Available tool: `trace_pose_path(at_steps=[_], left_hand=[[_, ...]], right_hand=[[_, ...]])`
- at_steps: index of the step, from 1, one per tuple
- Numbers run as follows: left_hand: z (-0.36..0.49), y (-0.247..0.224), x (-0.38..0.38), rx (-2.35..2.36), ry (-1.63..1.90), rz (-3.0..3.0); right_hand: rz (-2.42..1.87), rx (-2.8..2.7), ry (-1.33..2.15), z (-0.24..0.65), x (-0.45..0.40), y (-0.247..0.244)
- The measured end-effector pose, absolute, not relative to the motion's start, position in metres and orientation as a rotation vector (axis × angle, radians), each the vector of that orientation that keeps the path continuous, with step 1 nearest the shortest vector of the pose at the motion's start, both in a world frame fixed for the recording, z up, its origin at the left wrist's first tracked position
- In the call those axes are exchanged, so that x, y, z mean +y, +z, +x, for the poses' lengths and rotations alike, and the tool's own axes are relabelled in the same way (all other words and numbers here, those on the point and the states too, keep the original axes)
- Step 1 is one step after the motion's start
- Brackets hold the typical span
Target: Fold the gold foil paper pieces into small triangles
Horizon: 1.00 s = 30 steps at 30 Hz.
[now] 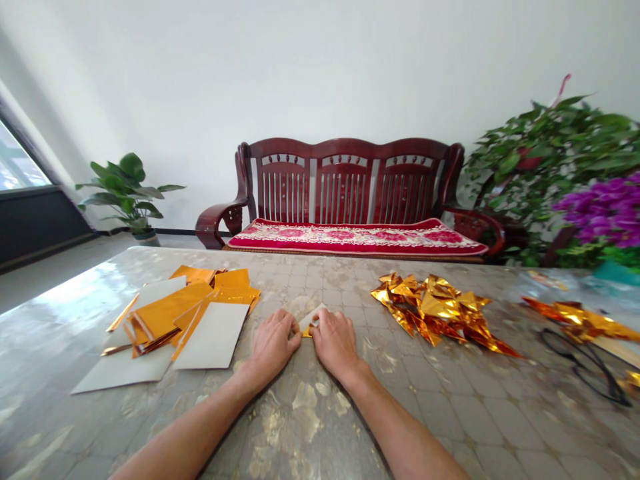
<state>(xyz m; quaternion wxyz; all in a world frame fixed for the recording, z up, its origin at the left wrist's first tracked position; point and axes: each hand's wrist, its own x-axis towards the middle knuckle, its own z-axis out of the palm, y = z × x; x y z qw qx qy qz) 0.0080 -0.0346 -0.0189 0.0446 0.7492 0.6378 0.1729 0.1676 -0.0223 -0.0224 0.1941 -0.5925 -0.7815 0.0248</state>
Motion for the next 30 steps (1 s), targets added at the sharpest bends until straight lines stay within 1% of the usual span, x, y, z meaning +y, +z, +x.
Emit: trace_pose_path(at_steps=[7, 18, 30], left_hand=[[0.007, -0.018, -0.037, 1.815, 0.619, 2.307], [0.007, -0.019, -0.046, 1.577, 0.449, 2.614], [0.006, -0.022, -0.051, 1.531, 0.358, 2.737]], right_hand=[[-1.653, -2.193, 0.075, 0.169, -0.023, -0.024], [-1.682, -2.176, 0.058, 0.171, -0.023, -0.025], [-1.778, -2.159, -0.046, 0.171, -0.024, -0.023]])
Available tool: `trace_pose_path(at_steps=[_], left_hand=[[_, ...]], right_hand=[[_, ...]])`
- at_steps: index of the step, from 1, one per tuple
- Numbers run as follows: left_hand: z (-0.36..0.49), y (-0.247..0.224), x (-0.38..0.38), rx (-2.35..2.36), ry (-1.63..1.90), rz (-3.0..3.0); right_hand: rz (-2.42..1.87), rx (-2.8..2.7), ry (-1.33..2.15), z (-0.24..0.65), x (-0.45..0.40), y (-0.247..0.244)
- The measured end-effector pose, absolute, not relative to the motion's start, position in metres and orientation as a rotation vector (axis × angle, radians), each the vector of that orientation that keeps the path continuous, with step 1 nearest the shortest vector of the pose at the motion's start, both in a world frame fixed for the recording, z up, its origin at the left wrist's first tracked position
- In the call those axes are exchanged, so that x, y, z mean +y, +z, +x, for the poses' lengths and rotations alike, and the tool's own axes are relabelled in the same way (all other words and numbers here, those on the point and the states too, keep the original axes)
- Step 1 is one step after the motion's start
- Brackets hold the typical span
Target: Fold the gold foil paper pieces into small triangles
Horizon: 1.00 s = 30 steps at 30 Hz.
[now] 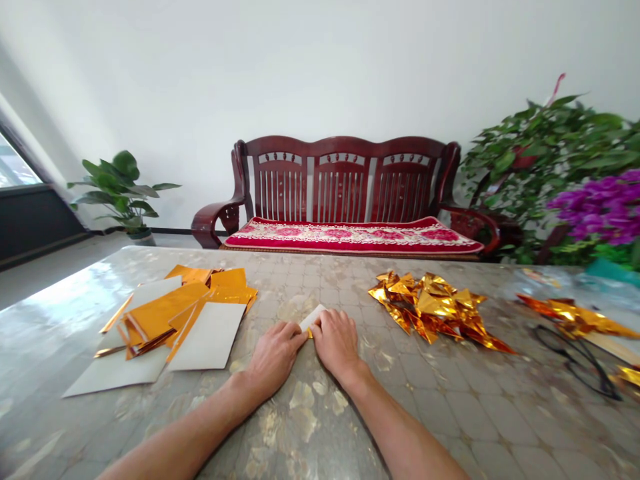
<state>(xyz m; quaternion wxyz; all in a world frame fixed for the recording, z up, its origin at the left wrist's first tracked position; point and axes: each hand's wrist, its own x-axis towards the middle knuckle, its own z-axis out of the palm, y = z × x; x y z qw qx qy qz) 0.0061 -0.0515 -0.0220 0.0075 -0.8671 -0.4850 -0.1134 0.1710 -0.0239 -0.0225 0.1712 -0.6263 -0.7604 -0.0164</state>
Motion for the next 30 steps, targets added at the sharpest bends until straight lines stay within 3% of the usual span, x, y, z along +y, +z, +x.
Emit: trace_pose_path(at_steps=[30], left_hand=[[0.01, -0.016, -0.064, -1.591, -0.26, -2.736]], right_hand=[[-1.705, -2.166, 0.054, 0.172, -0.03, -0.019]])
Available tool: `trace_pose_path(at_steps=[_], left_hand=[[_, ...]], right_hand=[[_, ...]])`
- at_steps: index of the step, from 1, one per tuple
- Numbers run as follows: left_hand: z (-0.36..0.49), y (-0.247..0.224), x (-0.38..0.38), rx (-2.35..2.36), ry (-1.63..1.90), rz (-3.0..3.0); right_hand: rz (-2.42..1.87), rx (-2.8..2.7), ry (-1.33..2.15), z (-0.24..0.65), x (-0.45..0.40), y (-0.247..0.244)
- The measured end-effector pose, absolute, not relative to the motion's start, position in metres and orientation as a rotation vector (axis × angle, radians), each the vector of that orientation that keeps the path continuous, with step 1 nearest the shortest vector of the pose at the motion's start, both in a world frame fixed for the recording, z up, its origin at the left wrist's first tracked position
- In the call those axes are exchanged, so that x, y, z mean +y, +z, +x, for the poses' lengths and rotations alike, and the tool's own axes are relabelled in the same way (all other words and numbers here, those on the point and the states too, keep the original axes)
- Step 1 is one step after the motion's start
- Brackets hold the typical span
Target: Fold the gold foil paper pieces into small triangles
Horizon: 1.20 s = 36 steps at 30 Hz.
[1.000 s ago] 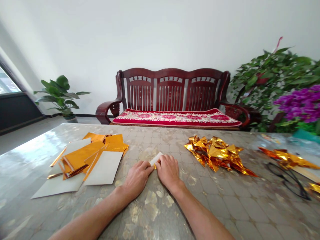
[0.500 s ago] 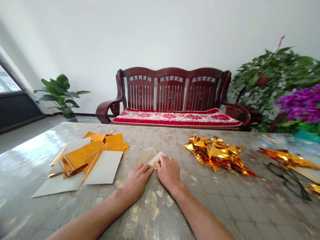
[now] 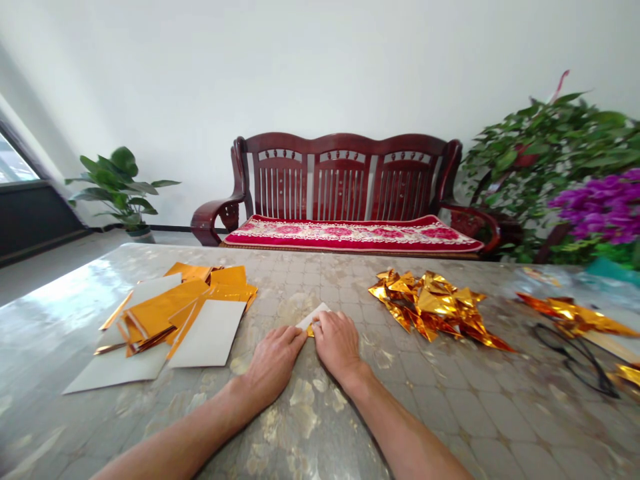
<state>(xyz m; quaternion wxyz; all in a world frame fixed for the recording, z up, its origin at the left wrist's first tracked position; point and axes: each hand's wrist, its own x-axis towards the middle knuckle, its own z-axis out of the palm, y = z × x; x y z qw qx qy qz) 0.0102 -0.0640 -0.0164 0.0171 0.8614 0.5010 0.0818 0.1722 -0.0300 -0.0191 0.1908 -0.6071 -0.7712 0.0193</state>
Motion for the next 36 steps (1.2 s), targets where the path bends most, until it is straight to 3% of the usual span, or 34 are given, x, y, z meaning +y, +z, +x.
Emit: trace_pose_path(at_steps=[14, 36], left_hand=[[0.008, -0.025, -0.069, 1.519, 0.308, 2.693], [0.008, -0.021, -0.07, 1.52, 0.296, 2.71]], right_hand=[[-1.957, -2.153, 0.133, 0.175, -0.042, -0.011], [-1.972, -2.245, 0.019, 0.171, -0.037, -0.011]])
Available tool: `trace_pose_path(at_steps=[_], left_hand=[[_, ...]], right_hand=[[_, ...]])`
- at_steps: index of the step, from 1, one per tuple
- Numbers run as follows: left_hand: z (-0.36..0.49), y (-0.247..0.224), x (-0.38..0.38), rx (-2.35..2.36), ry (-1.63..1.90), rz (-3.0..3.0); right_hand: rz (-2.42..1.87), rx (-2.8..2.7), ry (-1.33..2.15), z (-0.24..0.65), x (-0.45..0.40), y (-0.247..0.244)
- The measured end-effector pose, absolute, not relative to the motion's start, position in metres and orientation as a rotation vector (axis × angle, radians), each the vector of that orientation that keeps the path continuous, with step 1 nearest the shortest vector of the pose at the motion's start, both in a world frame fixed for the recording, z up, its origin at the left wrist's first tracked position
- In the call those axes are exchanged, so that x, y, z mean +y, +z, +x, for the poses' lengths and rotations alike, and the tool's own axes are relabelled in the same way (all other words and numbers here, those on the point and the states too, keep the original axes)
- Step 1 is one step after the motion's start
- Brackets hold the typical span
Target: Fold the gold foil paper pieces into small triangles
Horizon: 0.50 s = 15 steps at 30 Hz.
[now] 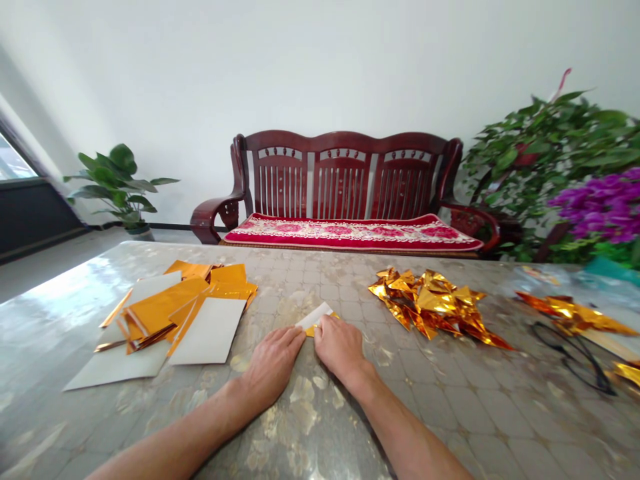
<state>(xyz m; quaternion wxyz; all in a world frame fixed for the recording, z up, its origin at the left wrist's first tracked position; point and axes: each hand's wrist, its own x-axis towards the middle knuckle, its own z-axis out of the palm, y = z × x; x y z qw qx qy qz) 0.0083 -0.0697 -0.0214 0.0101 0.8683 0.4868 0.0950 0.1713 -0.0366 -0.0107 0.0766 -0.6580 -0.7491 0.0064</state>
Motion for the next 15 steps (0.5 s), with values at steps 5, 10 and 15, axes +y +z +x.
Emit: trace_pose_path(at_steps=[5, 10, 15], left_hand=[[0.0098, -0.0178, -0.0701, 1.541, 0.268, 2.726], [0.01, -0.0159, -0.07, 1.544, 0.255, 2.74], [0.0098, -0.0178, -0.069, 1.548, 0.248, 2.737]], right_hand=[[-1.975, -2.25, 0.044, 0.1722, -0.0346, -0.0113], [-1.971, -2.238, 0.034, 0.1734, -0.0327, -0.0128], [-1.976, -2.244, 0.053, 0.1764, -0.0315, -0.0139]])
